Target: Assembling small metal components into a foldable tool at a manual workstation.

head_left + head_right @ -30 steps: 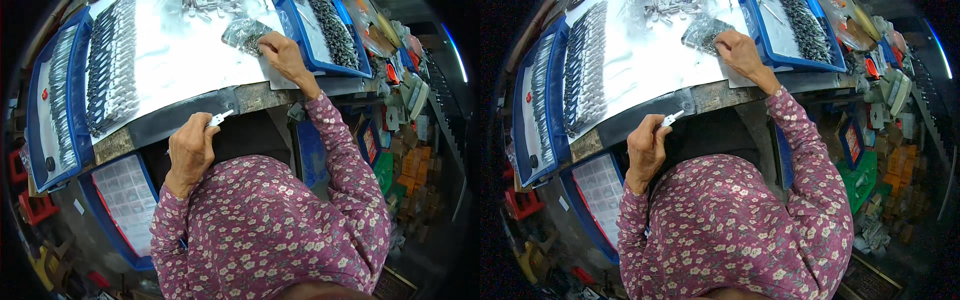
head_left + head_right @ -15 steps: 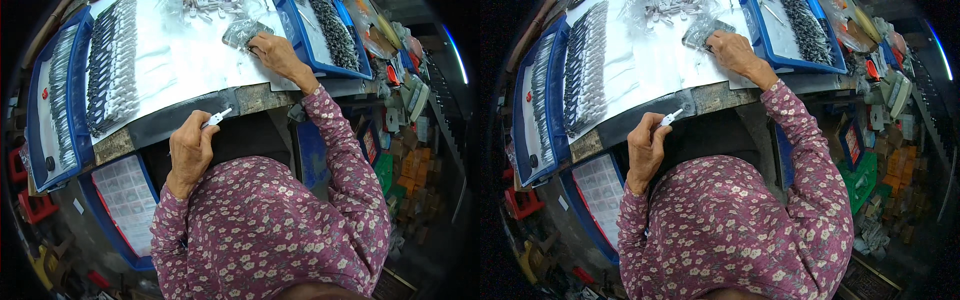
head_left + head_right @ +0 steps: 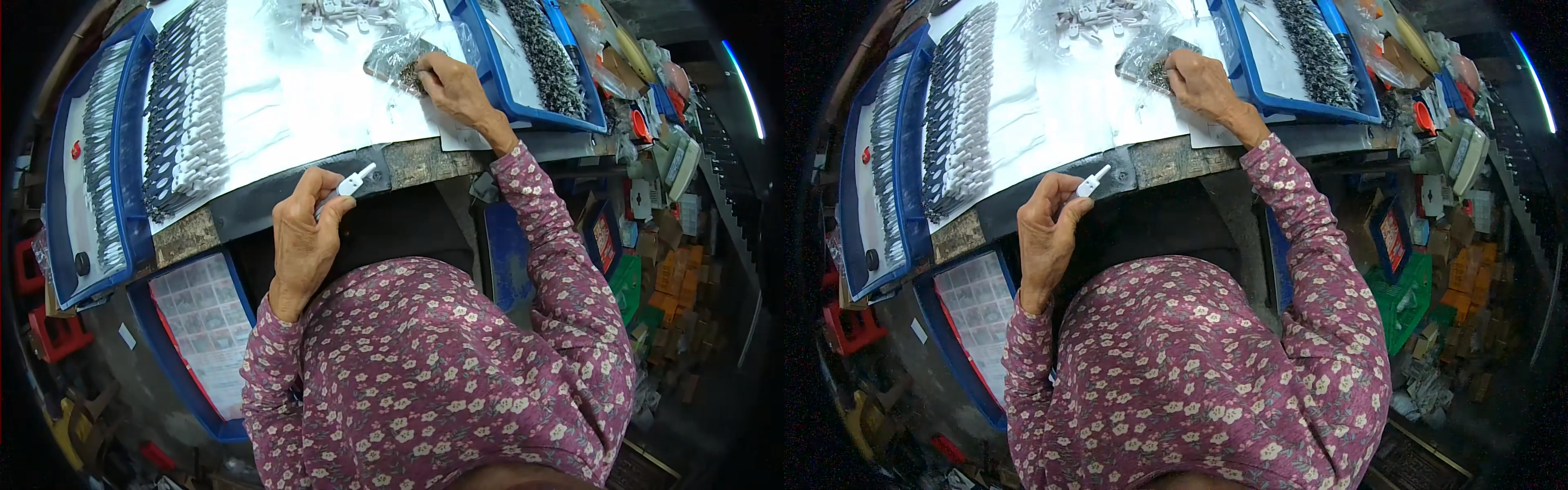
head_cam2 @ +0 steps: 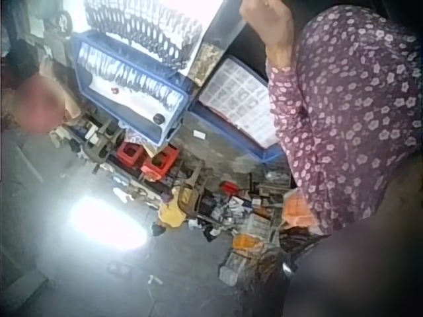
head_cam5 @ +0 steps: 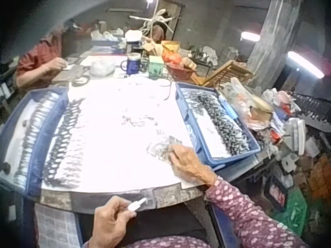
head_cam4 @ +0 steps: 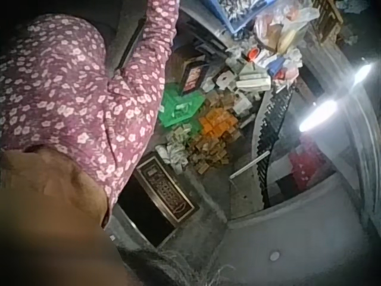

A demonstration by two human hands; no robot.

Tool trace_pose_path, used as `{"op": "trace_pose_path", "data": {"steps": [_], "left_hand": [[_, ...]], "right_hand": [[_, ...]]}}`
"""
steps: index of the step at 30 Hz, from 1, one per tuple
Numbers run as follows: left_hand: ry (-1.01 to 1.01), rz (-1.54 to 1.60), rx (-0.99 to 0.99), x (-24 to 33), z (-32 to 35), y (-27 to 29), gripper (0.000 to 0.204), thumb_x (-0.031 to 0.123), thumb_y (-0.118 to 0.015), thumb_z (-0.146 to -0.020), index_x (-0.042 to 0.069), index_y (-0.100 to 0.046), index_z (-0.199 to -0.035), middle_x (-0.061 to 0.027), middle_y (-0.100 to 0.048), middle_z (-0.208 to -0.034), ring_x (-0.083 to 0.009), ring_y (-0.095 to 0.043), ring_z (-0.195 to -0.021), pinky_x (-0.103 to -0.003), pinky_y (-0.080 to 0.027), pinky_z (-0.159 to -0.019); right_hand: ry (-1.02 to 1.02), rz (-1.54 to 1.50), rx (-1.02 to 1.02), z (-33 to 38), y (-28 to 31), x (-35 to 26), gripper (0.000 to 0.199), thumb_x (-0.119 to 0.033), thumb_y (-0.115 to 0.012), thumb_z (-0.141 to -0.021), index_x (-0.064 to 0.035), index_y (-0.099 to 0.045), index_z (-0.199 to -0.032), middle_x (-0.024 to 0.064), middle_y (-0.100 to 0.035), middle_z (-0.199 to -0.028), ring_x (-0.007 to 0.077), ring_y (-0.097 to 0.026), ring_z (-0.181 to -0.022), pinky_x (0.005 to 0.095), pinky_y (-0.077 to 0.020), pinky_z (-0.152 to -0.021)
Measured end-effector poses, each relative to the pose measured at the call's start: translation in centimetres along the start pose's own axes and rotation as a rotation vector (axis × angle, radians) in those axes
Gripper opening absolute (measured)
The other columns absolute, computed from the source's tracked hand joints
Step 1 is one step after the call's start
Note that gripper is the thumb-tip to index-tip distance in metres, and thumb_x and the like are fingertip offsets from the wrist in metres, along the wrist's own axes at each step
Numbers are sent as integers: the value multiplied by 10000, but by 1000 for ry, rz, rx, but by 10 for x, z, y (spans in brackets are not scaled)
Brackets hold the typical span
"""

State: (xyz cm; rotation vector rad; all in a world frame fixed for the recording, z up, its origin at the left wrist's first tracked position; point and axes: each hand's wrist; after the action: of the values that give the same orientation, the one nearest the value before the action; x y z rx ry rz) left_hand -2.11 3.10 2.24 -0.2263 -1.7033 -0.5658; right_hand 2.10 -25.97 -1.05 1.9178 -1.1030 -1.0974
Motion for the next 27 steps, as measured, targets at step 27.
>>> {"op": "trace_pose_path", "data": {"steps": [27], "left_hand": [[275,336,67,-14,-32,-18,88,-3,-535,-790,-15,-477,-855,-60,-574,-602,-66,-508,-470,-177,-382,-406]], "right_hand": [[-320,-742,-170,19,-6,-118,118,-107,-559,-831,7,-567,-804,-42,-484,-630,19,-412,-555,175,-330,-471]]}}
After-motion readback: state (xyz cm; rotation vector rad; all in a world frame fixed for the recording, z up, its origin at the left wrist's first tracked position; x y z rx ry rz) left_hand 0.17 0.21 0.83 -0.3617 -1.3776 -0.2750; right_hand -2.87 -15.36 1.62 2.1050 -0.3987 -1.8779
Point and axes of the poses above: each hand's wrist, its own z-axis away from the middle knuckle, its own y-axis out of the back of the hand, x = y × z
